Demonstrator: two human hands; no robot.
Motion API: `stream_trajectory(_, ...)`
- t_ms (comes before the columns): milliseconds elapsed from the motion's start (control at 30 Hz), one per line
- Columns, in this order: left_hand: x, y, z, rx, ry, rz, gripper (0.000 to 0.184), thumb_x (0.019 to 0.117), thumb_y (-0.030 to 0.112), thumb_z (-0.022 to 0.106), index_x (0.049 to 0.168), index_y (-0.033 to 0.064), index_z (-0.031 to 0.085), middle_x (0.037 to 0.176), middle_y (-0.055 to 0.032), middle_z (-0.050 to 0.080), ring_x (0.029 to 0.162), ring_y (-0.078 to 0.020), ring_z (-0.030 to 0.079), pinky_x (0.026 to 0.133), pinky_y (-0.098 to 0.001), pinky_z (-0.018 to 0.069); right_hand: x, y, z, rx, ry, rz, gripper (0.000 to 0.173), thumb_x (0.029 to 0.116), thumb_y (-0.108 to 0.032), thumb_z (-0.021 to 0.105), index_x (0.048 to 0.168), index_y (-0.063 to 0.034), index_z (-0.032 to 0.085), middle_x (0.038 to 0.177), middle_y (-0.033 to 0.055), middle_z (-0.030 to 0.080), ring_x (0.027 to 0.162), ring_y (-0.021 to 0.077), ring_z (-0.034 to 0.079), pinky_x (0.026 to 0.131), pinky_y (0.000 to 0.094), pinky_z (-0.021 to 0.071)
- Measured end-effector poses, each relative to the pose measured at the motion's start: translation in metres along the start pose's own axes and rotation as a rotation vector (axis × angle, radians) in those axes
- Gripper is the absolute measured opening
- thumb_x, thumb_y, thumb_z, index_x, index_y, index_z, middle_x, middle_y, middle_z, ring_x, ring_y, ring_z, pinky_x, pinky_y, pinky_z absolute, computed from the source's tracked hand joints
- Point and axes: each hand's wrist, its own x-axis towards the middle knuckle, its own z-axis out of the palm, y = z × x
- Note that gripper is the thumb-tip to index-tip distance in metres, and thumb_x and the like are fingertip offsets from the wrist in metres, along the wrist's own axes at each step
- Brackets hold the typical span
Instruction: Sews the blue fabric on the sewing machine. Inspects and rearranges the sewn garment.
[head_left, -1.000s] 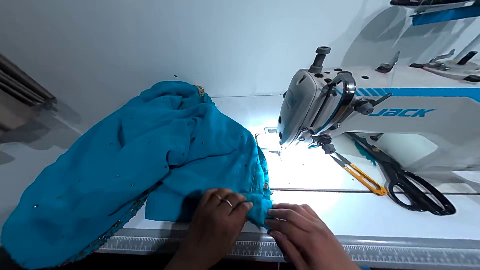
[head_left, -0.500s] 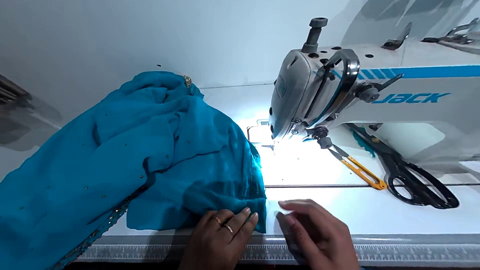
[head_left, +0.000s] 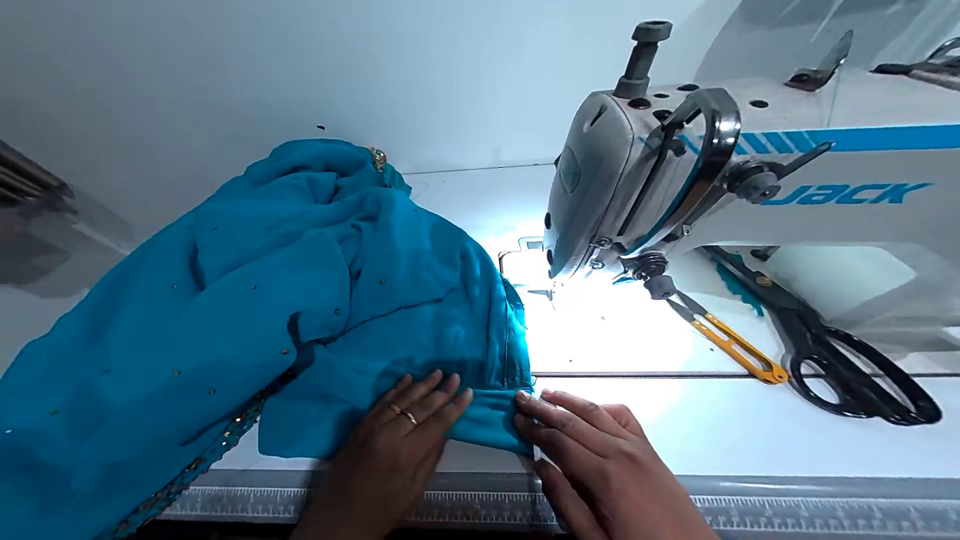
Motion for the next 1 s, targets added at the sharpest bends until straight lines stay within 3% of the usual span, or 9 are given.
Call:
stream_trajectory(167, -0.017, -0.046, -0.033, 0.123, -0.041, -0.109, 0.043, 0.1054, 0.044, 0.044, 0.125, 0.02, 0.074, 0.13, -0.0019, 0.071, 0.125, -0.0231, 0.065, 0.105, -0.0479, 0.05, 0.007, 0.001, -0.001, -0.055, 0.027, -0.015, 0.034, 0.0997, -0.045, 0.05, 0.111, -0.0208, 0.072, 0.137, -0.0043, 0.067, 0.119, 0.0154, 0.063, 0.09, 0.0403, 0.045)
stream_trajectory(300, -0.021, -0.079, -0.058, 0.202, -0.059, -0.207, 0.059, 0.1059, 0.053, 0.031, 0.141, 0.0187, 0.063, 0.142, -0.012, 0.062, 0.125, -0.0336, 0.064, 0.093, -0.0549, 0.0552, 0.019, 0.002, 0.006, -0.074, 0.088, -0.058, 0.056, 0.0992, -0.064, 0.045, 0.128, -0.0208, 0.067, 0.117, 0.0032, 0.071, 0.099, 0.0211, 0.067, 0.079, 0.0416, 0.0504)
stream_trajectory(367, -0.019, -0.089, -0.067, 0.155, -0.152, -0.276, 0.065, 0.1041, 0.056, 0.03, 0.152, 0.0171, 0.051, 0.149, -0.011, 0.056, 0.134, -0.0318, 0.058, 0.102, -0.0548, 0.0505, 0.025, 0.004, 0.009, -0.071, 0.093, -0.056, 0.053, 0.0999, -0.061, 0.046, 0.126, -0.0223, 0.07, 0.11, 0.0037, 0.07, 0.094, 0.0217, 0.066, 0.076, 0.041, 0.051)
stream_trajectory(467, -0.013, -0.102, -0.071, 0.158, -0.222, -0.293, 0.05, 0.1015, 0.035, 0.051, 0.146, 0.0139, 0.057, 0.143, -0.0112, 0.061, 0.127, -0.0356, 0.062, 0.099, -0.0598, 0.0509, 0.029, 0.007, 0.01, -0.085, 0.119, -0.062, 0.033, 0.0975, -0.039, 0.053, 0.115, -0.0215, 0.076, 0.104, 0.0027, 0.071, 0.091, 0.0223, 0.068, 0.074, 0.0408, 0.053)
stream_trajectory(533, -0.006, -0.097, -0.079, 0.163, -0.161, -0.329, 0.027, 0.101, 0.012, 0.057, 0.124, 0.0089, 0.071, 0.114, -0.016, 0.074, 0.099, -0.0418, 0.073, 0.08, -0.0672, 0.0547, 0.027, 0.009, 0.011, -0.117, 0.192, -0.068, 0.029, 0.0941, -0.027, 0.053, 0.106, -0.0196, 0.078, 0.097, 0.0018, 0.072, 0.085, 0.0213, 0.067, 0.07, 0.038, 0.0529)
stream_trajectory(700, 0.023, -0.07, -0.121, -0.15, 0.066, -0.241, 0.04, 0.1078, 0.041, 0.04, 0.082, 0.0186, 0.06, 0.064, 0.0129, 0.051, 0.057, 0.0054, 0.05, 0.052, -0.0149, 0.0421, 0.015, 0.017, 0.001, -0.057, 0.3, 0.128, 0.032, 0.0977, -0.028, 0.048, 0.099, -0.0144, 0.077, 0.091, 0.0028, 0.073, 0.083, 0.0202, 0.069, 0.071, 0.0392, 0.0551)
stream_trajectory(800, 0.03, -0.064, -0.137, -0.391, -0.131, -0.077, 0.039, 0.1033, 0.056, 0.046, 0.086, 0.0232, 0.058, 0.062, 0.0168, 0.047, 0.053, 0.0104, 0.044, 0.048, -0.0081, 0.0368, 0.01, 0.023, -0.007, 0.026, 0.341, 0.245, 0.033, 0.0983, -0.027, 0.047, 0.1, -0.0117, 0.076, 0.088, 0.0025, 0.068, 0.079, 0.0152, 0.066, 0.067, 0.0344, 0.0554)
stream_trajectory(900, 0.021, -0.054, -0.127, -0.186, -0.424, -0.055, 0.05, 0.0784, 0.068, 0.069, 0.09, 0.0199, 0.065, 0.064, 0.0097, 0.055, 0.055, -0.0032, 0.054, 0.048, -0.0258, 0.0473, 0.007, 0.025, -0.01, 0.041, 0.366, 0.301, 0.032, 0.0985, -0.026, 0.047, 0.099, -0.0086, 0.074, 0.086, 0.0034, 0.065, 0.075, 0.0144, 0.065, 0.063, 0.0345, 0.0552)
stream_trajectory(1000, 0.003, -0.042, -0.122, -0.019, -0.561, -0.05, 0.035, 0.0802, 0.045, 0.077, 0.086, 0.0106, 0.072, 0.07, -0.0058, 0.066, 0.065, -0.0258, 0.068, 0.057, -0.0514, 0.0562, 0.004, 0.027, -0.012, 0.019, 0.36, 0.329, 0.032, 0.0973, -0.024, 0.046, 0.102, -0.0081, 0.074, 0.087, 0.0047, 0.063, 0.075, 0.017, 0.064, 0.063, 0.0374, 0.0548)
